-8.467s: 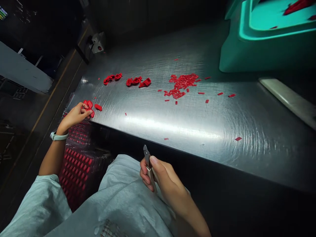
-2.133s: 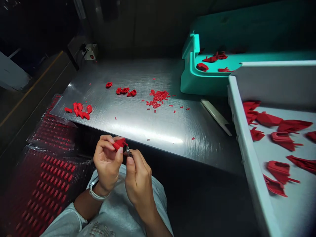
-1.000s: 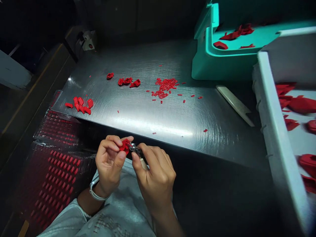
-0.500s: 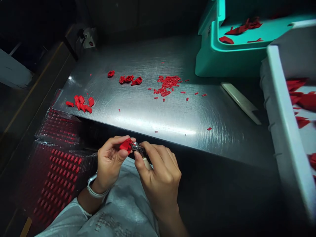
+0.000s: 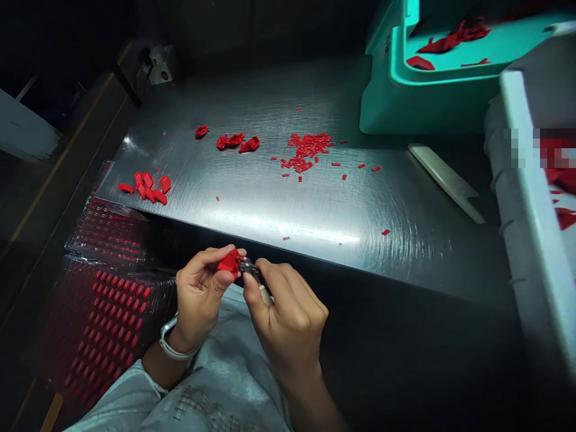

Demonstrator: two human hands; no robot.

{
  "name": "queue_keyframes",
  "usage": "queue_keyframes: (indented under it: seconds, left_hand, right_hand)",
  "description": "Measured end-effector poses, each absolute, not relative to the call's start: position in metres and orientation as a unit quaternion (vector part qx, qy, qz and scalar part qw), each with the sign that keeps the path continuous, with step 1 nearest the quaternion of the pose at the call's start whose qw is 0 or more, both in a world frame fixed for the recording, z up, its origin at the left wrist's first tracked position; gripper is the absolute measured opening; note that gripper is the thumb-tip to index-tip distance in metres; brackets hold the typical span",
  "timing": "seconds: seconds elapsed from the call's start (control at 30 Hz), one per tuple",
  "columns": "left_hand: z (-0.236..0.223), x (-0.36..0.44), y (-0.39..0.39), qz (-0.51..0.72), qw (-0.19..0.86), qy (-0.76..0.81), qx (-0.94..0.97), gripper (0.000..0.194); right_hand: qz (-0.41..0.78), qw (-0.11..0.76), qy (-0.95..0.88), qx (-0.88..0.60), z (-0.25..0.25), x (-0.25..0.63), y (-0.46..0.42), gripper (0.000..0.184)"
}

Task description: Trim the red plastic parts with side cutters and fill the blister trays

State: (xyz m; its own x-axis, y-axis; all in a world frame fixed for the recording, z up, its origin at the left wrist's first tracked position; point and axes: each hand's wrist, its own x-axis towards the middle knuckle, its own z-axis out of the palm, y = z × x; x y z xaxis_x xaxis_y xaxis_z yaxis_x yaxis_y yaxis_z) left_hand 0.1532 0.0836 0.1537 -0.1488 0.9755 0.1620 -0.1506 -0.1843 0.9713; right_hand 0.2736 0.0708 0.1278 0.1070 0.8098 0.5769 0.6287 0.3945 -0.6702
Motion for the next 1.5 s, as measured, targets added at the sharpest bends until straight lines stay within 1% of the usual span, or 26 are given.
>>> queue_keyframes:
  seconds: [0.07,0.17,0.23,0.3,0.37,0.43,0.5,0.53,0.57,0.63,0.77,0.83,0.9,0.97,1.07,1.17,1.23,1.3,1.37,1.47,1.5]
  left_hand:
    - [0.152,0.152,0.085,0.611,0.449,0.46,0.462,0.024]
    - [0.148,0.151,0.084,0.602,0.445,0.486,0.451,0.026]
    - [0.145,0.149,0.085,0.592,0.441,0.506,0.445,0.027]
    - [0.143,0.142,0.092,0.589,0.414,0.526,0.453,0.027]
    - [0.141,0.129,0.107,0.587,0.345,0.549,0.484,0.024]
    - [0.141,0.109,0.131,0.552,0.242,0.572,0.556,0.018]
    - [0.141,0.087,0.159,0.465,0.15,0.585,0.648,0.015]
    - [0.141,0.076,0.172,0.414,0.12,0.586,0.686,0.016]
    - [0.142,0.067,0.184,0.369,0.105,0.586,0.714,0.017]
    - [0.143,0.055,0.202,0.309,0.105,0.587,0.741,0.021]
    - [0.148,0.053,0.215,0.25,0.124,0.594,0.755,0.028]
    - [0.153,0.054,0.216,0.213,0.111,0.609,0.756,0.031]
    - [0.162,0.052,0.215,0.168,0.102,0.625,0.756,0.036]
    - [0.177,0.044,0.214,0.134,0.109,0.637,0.751,0.041]
    - [0.205,0.015,0.211,0.118,0.125,0.672,0.72,0.041]
    - [0.23,-0.033,0.201,0.108,0.131,0.728,0.664,0.042]
    - [0.236,-0.067,0.186,0.093,0.144,0.764,0.622,0.043]
    - [0.233,-0.094,0.163,0.075,0.168,0.794,0.58,0.044]
    - [0.225,-0.109,0.13,0.058,0.2,0.819,0.535,0.039]
    - [0.21,-0.101,0.072,0.04,0.258,0.845,0.466,0.02]
    - [0.206,-0.092,0.053,0.039,0.277,0.85,0.445,0.016]
  right_hand:
    - [0.105,0.512,-0.664,-0.535,0.123,0.271,0.073,0.026]
    - [0.152,0.516,-0.655,-0.53,0.117,0.266,0.079,0.032]
    - [0.24,0.525,-0.629,-0.521,0.115,0.264,0.083,0.037]
    - [0.336,0.528,-0.597,-0.502,0.115,0.263,0.088,0.045]
    - [0.428,0.528,-0.551,-0.485,0.116,0.265,0.094,0.052]
    - [0.507,0.521,-0.495,-0.476,0.119,0.269,0.1,0.057]
    - [0.571,0.504,-0.451,-0.465,0.123,0.274,0.107,0.059]
    - [0.583,0.495,-0.45,-0.462,0.125,0.276,0.111,0.059]
    - [0.582,0.49,-0.456,-0.461,0.129,0.279,0.115,0.059]
    - [0.56,0.492,-0.478,-0.464,0.137,0.285,0.123,0.059]
    - [0.511,0.496,-0.512,-0.48,0.153,0.296,0.135,0.053]
    - [0.503,0.493,-0.5,-0.505,0.159,0.301,0.137,0.048]
    - [0.505,0.481,-0.469,-0.542,0.165,0.305,0.136,0.048]
    - [0.512,0.456,-0.433,-0.585,0.175,0.307,0.132,0.053]
    - [0.499,0.419,-0.406,-0.641,0.195,0.305,0.127,0.061]
    - [0.493,0.367,-0.433,-0.659,0.211,0.293,0.132,0.063]
    - [0.486,0.33,-0.46,-0.666,0.213,0.277,0.143,0.065]
    - [0.481,0.282,-0.494,-0.668,0.208,0.258,0.157,0.059]
    - [0.475,0.228,-0.534,-0.661,0.201,0.238,0.171,0.046]
    - [0.459,0.147,-0.601,-0.637,0.192,0.216,0.188,0.03]
    - [0.449,0.123,-0.622,-0.63,0.19,0.213,0.192,0.026]
